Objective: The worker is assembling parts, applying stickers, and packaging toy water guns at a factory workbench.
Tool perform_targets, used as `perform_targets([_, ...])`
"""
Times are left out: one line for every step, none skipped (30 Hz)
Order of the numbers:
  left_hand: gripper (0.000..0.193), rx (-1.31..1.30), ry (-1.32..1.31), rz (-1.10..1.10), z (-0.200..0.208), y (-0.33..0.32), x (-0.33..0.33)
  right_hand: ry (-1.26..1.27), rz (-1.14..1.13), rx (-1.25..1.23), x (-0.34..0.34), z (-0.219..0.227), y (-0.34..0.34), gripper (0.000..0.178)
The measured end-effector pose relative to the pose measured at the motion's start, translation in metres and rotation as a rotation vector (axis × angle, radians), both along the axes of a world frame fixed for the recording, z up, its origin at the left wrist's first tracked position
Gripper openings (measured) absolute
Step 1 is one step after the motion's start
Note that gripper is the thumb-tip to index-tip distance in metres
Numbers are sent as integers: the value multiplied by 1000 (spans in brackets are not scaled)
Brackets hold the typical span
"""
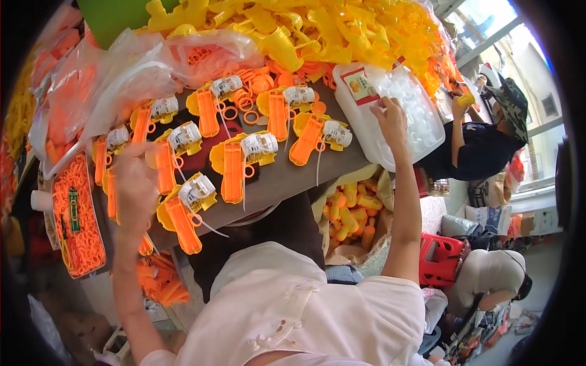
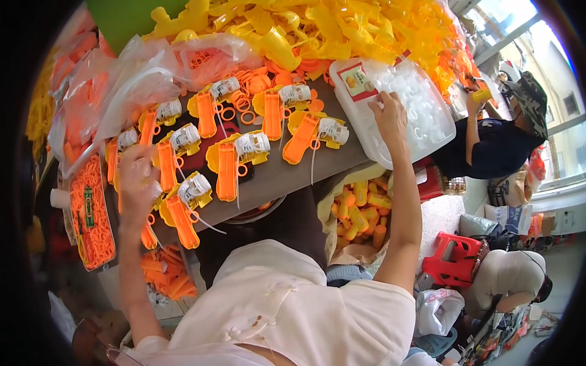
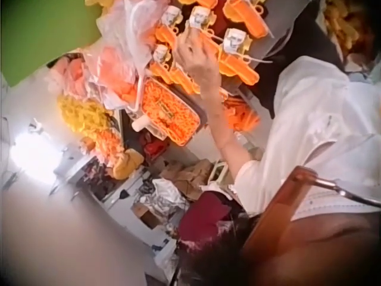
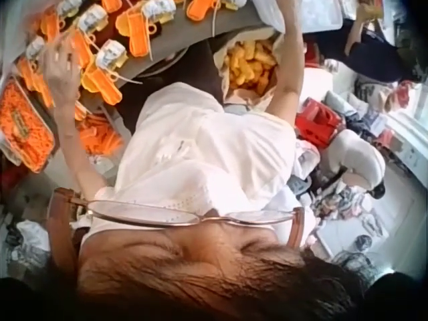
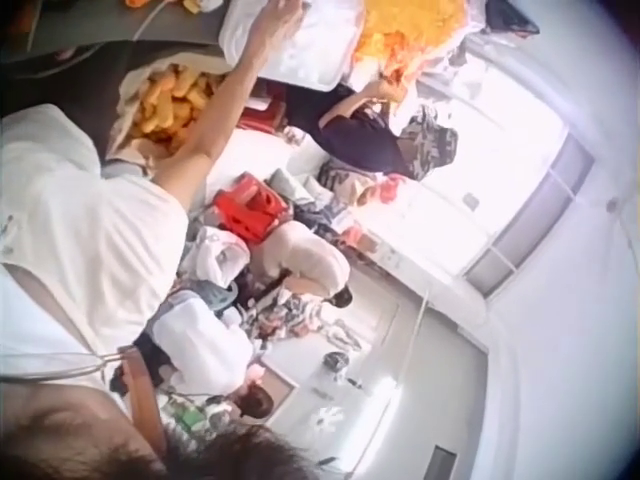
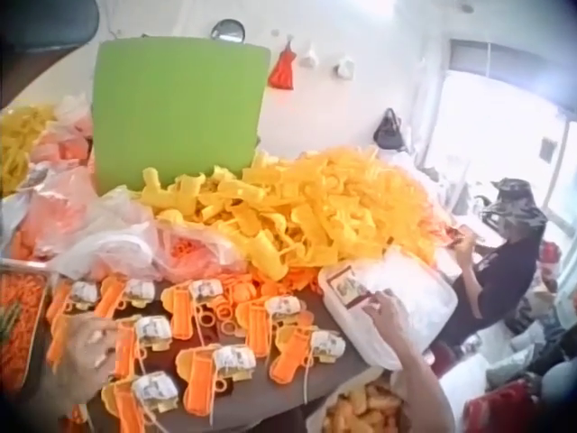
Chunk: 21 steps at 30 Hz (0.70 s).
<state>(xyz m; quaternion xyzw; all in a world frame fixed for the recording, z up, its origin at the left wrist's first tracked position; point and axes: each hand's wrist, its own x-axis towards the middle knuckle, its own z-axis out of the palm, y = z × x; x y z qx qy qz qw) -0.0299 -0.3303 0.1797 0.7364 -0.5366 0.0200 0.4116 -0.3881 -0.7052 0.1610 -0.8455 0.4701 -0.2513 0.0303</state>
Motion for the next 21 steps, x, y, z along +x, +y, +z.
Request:
perform_targets([34, -33, -374, -197, -2, -20, -24, 7, 19, 17, 5, 5, 0, 25])
perform_targets([33, -33, -396, -372, -5, -37, -48, 17, 32, 29, 5, 6, -1, 25])
perform_targets([31, -52, -521, -431, -6, -53, -75, 14, 42, 37, 4, 2, -5, 25])
perform_targets([29, -35, -561, -555, -11, -69, -97, -23, 77, 49, -3, 0, -9, 24])
perform_targets([28, -45, -634, -619, -22, -85, -117, -60, 114, 60, -9, -2, -11, 23])
perform_targets([28, -47, -708, -677, -34, -100, -134, -65, 118, 68, -9, -2, -10, 23])
perform_targets([28, -46, -775, -686, -41, -113, -147, -92, 93, 105, -8, 2, -5, 22])
perform_targets([28, -47, -842, -697, -48, -125, -157, -118, 66, 142, -8, 6, 0, 20])
perform_targets([24, -97, -921, -680, -51, -137, -163, -122, 66, 151, -9, 8, 4, 20])
perform_targets([24, -86, -920, -686, -54, -143, -163, -201, 67, 128, -11, 9, 9, 17])
perform_targets([24, -3, -976, -731, -54, -150, -165, -278, 61, 104, -16, 10, 12, 15])
perform_targets([24, 81, -1030, -776, -55, -157, -167, -278, 52, 117, -25, 8, 11, 15])
perform_targets([24, 90, -1024, -791, -58, -163, -168, -356, 65, 42, -35, 5, 10, 13])
perform_targets([20, 101, -1011, -819, -60, -169, -168, -436, 79, -32, -42, 2, 10, 11])
perform_targets([17, 122, -999, -830, -64, -174, -163, -533, 38, 19, -41, 9, 21, 12])
perform_targets([15, 152, -988, -826, -67, -175, -155, -675, 84, 106, -35, 23, 40, 13])
perform_targets([11, 166, -832, -847, -64, -178, -152, -806, 110, 192, -35, 34, 66, 14])
perform_targets([11, 187, -821, -846, -63, -178, -152, -849, 153, 306, -41, 36, 93, 13])
perform_targets([10, 107, -630, -812, -63, -179, -151, -891, 198, 416, -44, 36, 116, 12])
perform_targets([9, 17, -437, -786, -64, -184, -153, -1050, 286, 581, -44, 28, 142, 11])
perform_targets([13, -3, -299, -762, -61, -187, -157, -1211, 384, 747, -38, 13, 163, 10])
